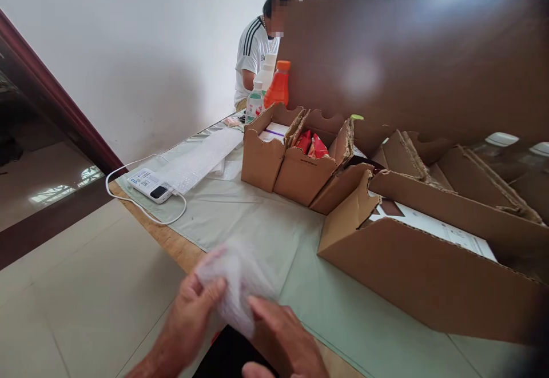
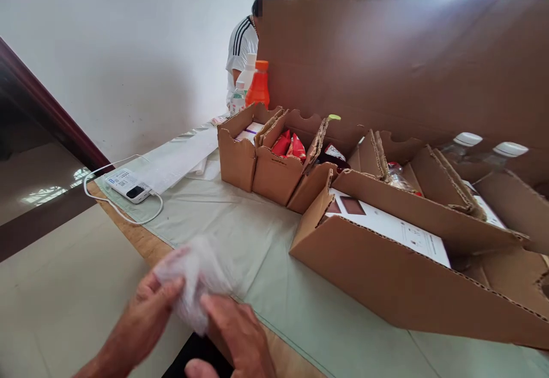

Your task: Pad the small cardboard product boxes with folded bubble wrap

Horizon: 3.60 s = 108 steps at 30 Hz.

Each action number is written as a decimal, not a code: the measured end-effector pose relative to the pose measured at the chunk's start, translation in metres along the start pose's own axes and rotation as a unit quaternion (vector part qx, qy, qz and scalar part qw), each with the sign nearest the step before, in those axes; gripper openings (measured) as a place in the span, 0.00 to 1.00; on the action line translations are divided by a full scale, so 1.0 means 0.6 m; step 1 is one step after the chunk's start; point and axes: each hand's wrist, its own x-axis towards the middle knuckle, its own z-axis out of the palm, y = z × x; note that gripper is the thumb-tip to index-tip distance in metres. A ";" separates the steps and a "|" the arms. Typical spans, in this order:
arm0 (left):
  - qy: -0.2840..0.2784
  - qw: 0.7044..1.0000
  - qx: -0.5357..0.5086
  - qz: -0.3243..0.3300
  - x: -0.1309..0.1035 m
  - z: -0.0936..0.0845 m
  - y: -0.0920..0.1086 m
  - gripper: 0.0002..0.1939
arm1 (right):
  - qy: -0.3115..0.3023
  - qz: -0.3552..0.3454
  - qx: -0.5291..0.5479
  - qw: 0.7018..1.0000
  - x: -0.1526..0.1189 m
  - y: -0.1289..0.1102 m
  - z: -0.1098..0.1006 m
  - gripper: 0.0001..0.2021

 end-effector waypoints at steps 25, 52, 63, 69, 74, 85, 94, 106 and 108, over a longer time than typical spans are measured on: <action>0.126 0.621 0.732 0.250 0.367 -0.056 0.235 0.25 | 0.126 -0.070 -0.217 0.965 0.017 0.095 -0.016 0.08; -0.028 0.628 0.587 0.511 0.104 0.032 0.189 0.08 | 0.125 0.104 0.001 0.987 0.011 0.054 -0.027 0.11; -0.332 0.537 0.655 0.416 -0.080 0.189 -0.074 0.13 | 0.094 0.276 0.073 0.954 -0.055 0.050 -0.092 0.13; -0.300 0.556 0.640 0.438 -0.100 0.114 -0.024 0.26 | 0.065 0.279 0.009 0.958 -0.057 0.045 -0.127 0.09; -0.253 0.634 0.579 0.445 -0.103 0.054 -0.024 0.19 | 0.033 0.288 -0.046 0.956 -0.033 0.040 -0.134 0.08; -0.269 0.694 0.494 0.450 -0.117 0.073 -0.086 0.14 | 0.055 0.212 -0.252 0.942 0.013 0.030 -0.110 0.26; -0.235 0.725 0.481 0.434 -0.111 0.070 -0.049 0.12 | 0.050 0.206 -0.194 0.958 0.106 0.045 -0.088 0.32; -0.124 0.825 0.496 0.241 -0.047 0.060 -0.059 0.21 | 0.046 0.207 -0.022 0.977 -0.126 -0.008 -0.076 0.30; -0.123 0.806 0.516 0.261 -0.044 0.059 -0.063 0.25 | 0.097 0.210 -0.091 0.969 -0.102 0.007 -0.046 0.24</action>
